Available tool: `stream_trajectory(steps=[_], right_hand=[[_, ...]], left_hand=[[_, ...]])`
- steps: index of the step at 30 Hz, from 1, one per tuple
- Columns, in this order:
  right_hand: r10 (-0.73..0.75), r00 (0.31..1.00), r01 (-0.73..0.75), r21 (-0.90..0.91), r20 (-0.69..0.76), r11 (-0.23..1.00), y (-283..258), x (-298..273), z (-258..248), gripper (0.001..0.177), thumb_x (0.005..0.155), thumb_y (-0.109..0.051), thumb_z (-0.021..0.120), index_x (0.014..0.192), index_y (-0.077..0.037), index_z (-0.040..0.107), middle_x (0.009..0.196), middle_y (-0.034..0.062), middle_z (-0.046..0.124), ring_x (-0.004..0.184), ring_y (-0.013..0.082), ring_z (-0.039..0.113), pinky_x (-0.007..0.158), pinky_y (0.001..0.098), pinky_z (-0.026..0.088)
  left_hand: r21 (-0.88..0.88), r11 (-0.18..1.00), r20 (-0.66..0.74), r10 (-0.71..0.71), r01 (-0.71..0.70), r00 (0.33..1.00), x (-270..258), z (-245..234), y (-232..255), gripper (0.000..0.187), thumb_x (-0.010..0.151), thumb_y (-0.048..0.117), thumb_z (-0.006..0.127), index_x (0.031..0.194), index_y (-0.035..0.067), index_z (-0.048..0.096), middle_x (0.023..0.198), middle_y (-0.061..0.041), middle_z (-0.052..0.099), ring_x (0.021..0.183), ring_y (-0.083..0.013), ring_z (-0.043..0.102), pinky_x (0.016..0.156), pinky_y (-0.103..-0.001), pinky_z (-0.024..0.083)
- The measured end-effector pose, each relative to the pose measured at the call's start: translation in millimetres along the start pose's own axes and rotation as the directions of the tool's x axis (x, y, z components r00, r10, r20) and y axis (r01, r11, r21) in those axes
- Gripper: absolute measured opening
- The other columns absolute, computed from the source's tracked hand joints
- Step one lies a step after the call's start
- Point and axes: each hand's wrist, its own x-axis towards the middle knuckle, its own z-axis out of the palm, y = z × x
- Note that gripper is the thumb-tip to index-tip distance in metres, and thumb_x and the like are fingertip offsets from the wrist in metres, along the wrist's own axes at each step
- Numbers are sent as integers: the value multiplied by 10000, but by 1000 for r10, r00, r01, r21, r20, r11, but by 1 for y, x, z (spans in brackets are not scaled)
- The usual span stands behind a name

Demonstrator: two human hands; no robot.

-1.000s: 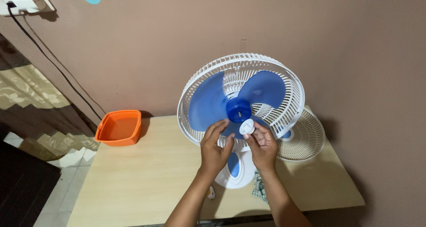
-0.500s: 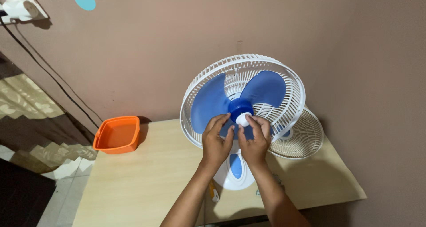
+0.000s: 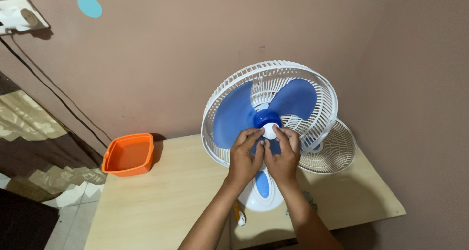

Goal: The person assembles a white and blue table fan on a wooden table. They wipe the fan's neck and base with a cloth, then attach the front cage, secure it with a nut, and install the blue fan blades. Finally, they wipe the blades and secure them with a cap.

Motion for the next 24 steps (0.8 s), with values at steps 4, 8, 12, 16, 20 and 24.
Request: stream_trajectory(steps=[4, 8, 12, 16, 20, 24], right_hand=[[47, 999, -48, 67, 18, 997, 4, -8, -3, 471, 886, 32, 725, 1347, 1, 633, 1199, 146, 583, 991, 209, 663, 854, 314, 579], [36, 999, -35, 73, -16, 997, 10, -12, 0, 438, 896, 10, 750, 1321, -1, 644, 1160, 129, 609, 960, 199, 685, 837, 308, 589], [55, 998, -53, 75, -25, 996, 13, -10, 0, 392, 897, -23, 780, 1267, -17, 651, 1123, 94, 644, 927, 168, 714, 809, 290, 600], [-13, 1000, 14, 59, -26, 998, 11, -3, -2, 421, 878, -33, 796, 1273, 0, 654, 1127, 122, 627, 901, 187, 678, 784, 303, 577], [-52, 998, 53, 32, -20, 998, 8, -1, -5, 404, 868, -25, 790, 1255, 0, 676, 1104, 131, 619, 890, 199, 666, 779, 322, 563], [-44, 999, 45, 72, -20, 996, 10, 0, -5, 399, 872, -39, 800, 1240, 31, 664, 1117, 123, 623, 886, 193, 671, 770, 304, 564]], left_hand=[[22, 999, 20, 29, -30, 999, 3, 2, 6, 337, 895, -13, 663, 1229, -9, 708, 1141, -192, 653, 1049, -296, 692, 895, -346, 568], [98, 991, 0, 91, -90, 996, 5, 3, 9, 338, 889, -7, 681, 1226, -13, 715, 1142, -172, 682, 1069, -318, 682, 916, -372, 553], [110, 980, -35, 172, -167, 984, 3, 4, 6, 273, 912, -7, 671, 1183, -5, 705, 1205, -168, 694, 1115, -334, 679, 964, -388, 549], [150, 983, -163, 131, -106, 978, -6, 11, -6, 247, 906, -11, 666, 1152, -11, 681, 1183, -165, 686, 1104, -338, 679, 958, -397, 545], [310, 944, -191, 174, -108, 966, -16, 20, -15, 235, 859, -11, 701, 1091, -15, 664, 1137, -162, 688, 1053, -355, 656, 923, -423, 529], [403, 904, -195, 236, -141, 952, -18, 24, -17, 351, 858, -9, 705, 1202, -20, 636, 1190, -178, 672, 1072, -362, 653, 927, -426, 537]])
